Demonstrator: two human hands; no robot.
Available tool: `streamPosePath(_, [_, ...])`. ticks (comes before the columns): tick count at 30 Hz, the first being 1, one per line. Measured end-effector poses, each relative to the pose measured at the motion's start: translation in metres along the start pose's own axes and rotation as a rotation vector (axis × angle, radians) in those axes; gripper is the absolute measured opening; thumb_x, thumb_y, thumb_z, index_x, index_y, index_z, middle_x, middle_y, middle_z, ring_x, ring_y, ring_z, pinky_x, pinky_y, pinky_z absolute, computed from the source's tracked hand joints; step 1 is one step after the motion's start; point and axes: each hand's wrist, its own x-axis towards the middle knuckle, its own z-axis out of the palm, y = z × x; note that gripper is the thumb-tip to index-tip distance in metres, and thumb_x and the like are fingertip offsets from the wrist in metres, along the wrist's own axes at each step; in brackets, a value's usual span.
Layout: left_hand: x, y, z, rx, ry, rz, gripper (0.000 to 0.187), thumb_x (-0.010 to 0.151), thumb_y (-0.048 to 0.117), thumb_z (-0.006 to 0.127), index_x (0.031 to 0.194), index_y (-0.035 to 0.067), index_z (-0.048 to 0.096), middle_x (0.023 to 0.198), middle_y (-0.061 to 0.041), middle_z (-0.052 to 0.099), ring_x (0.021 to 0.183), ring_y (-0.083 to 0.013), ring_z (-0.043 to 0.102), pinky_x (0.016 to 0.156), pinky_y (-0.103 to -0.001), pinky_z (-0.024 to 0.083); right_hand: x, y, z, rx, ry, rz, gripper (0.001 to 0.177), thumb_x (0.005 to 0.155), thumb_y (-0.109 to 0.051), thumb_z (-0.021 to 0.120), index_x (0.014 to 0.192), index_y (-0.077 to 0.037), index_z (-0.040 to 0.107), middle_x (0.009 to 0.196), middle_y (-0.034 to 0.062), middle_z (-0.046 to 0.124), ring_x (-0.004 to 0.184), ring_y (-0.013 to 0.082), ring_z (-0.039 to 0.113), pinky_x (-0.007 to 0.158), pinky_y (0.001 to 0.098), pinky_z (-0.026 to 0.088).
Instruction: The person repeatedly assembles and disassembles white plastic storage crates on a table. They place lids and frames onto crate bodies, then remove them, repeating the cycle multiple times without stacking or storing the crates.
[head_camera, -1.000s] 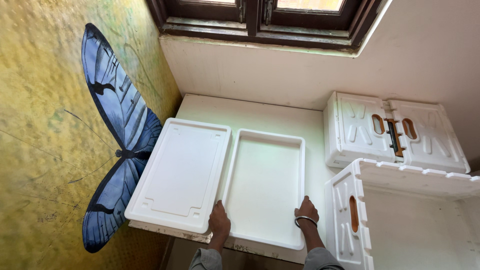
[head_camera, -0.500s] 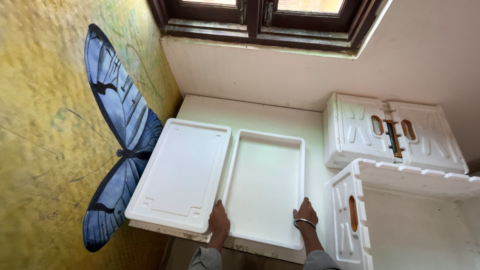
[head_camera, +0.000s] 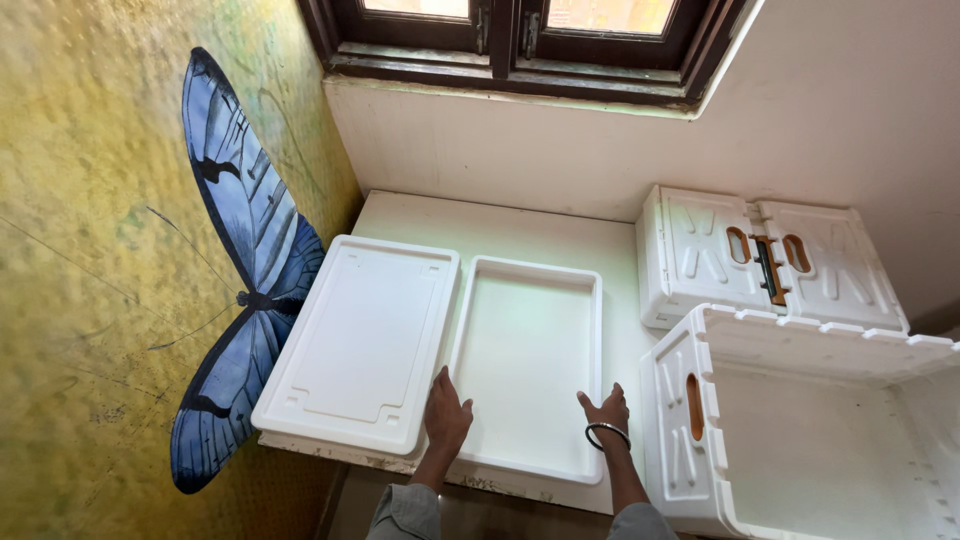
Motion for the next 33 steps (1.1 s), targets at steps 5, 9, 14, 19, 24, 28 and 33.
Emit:
streamPosePath(5, [0.002,0.032,-0.013,-0.360,0.004,0.035,0.072,0.094,0.032,0.071,0.152,0.007,0.037,0.154,-0.017,0.046,0.142,-0.0338,0.046,0.115,-0.044,0.042,-0.015,-0.003,0.004,0.337,0.135,-0.099,0.096,0.081,-0.055,0.079,0.150,0.000,0.043,0.149,0.0256,0.052,0.136,0.0375,0.054,0.110,0.0488,0.048])
streamPosePath(9, [-0.005,0.061,-0.022,-0.668,0.032,0.117,0.059,0.099,0.036,0.062,0.147,0.006,0.047,0.151,-0.016,0.053,0.141,-0.0306,0.050,0.116,-0.043,0.043,-0.037,-0.015,-0.003,0.536,0.161,-0.134,0.082,0.082,-0.043,0.081,0.145,-0.001,0.050,0.146,0.0217,0.056,0.135,0.0319,0.056,0.108,0.0444,0.051])
streamPosePath(14, [-0.026,0.095,-0.043,-0.879,-0.095,0.126,0.052,0.103,0.036,0.053,0.146,0.008,0.051,0.148,-0.013,0.057,0.140,-0.0267,0.053,0.115,-0.041,0.045,-0.085,-0.037,-0.029,0.672,0.245,-0.337,0.073,0.081,-0.021,0.083,0.143,0.000,0.051,0.145,0.0204,0.057,0.134,0.0290,0.057,0.108,0.0423,0.053])
streamPosePath(19, [-0.046,0.123,-0.064,-1.020,-0.174,0.178,0.047,0.105,0.032,0.050,0.144,0.006,0.053,0.146,-0.012,0.059,0.139,-0.0251,0.054,0.115,-0.039,0.045,-0.128,-0.054,-0.065,0.695,0.332,-0.387,0.065,0.083,-0.016,0.082,0.140,-0.001,0.056,0.142,0.0194,0.060,0.134,0.0279,0.059,0.108,0.0412,0.054])
streamPosePath(24, [-0.062,0.152,-0.072,-1.152,-0.255,0.251,0.044,0.106,0.029,0.049,0.142,0.003,0.053,0.146,-0.013,0.058,0.141,-0.0255,0.052,0.117,-0.039,0.044,-0.154,-0.058,-0.101,0.695,0.396,-0.382,0.065,0.084,-0.017,0.081,0.140,0.000,0.055,0.142,0.0198,0.060,0.134,0.0278,0.059,0.109,0.0410,0.053])
streamPosePath(28, [-0.077,0.179,-0.069,-1.209,-0.324,0.307,0.045,0.106,0.029,0.048,0.143,0.002,0.051,0.149,-0.014,0.055,0.144,-0.0255,0.049,0.119,-0.040,0.043,-0.161,-0.050,-0.131,0.751,0.390,-0.368,0.064,0.087,-0.018,0.079,0.142,0.001,0.052,0.143,0.0209,0.057,0.136,0.0277,0.056,0.111,0.0410,0.050])
streamPosePath(33, [-0.100,0.218,-0.056,-1.213,-0.354,0.334,0.046,0.107,0.031,0.046,0.143,0.003,0.051,0.150,-0.014,0.054,0.145,-0.0257,0.048,0.119,-0.041,0.042,-0.153,-0.024,-0.172,0.824,0.383,-0.391,0.062,0.091,-0.021,0.076,0.142,0.001,0.049,0.145,0.0196,0.056,0.138,0.0270,0.055,0.115,0.0399,0.048])
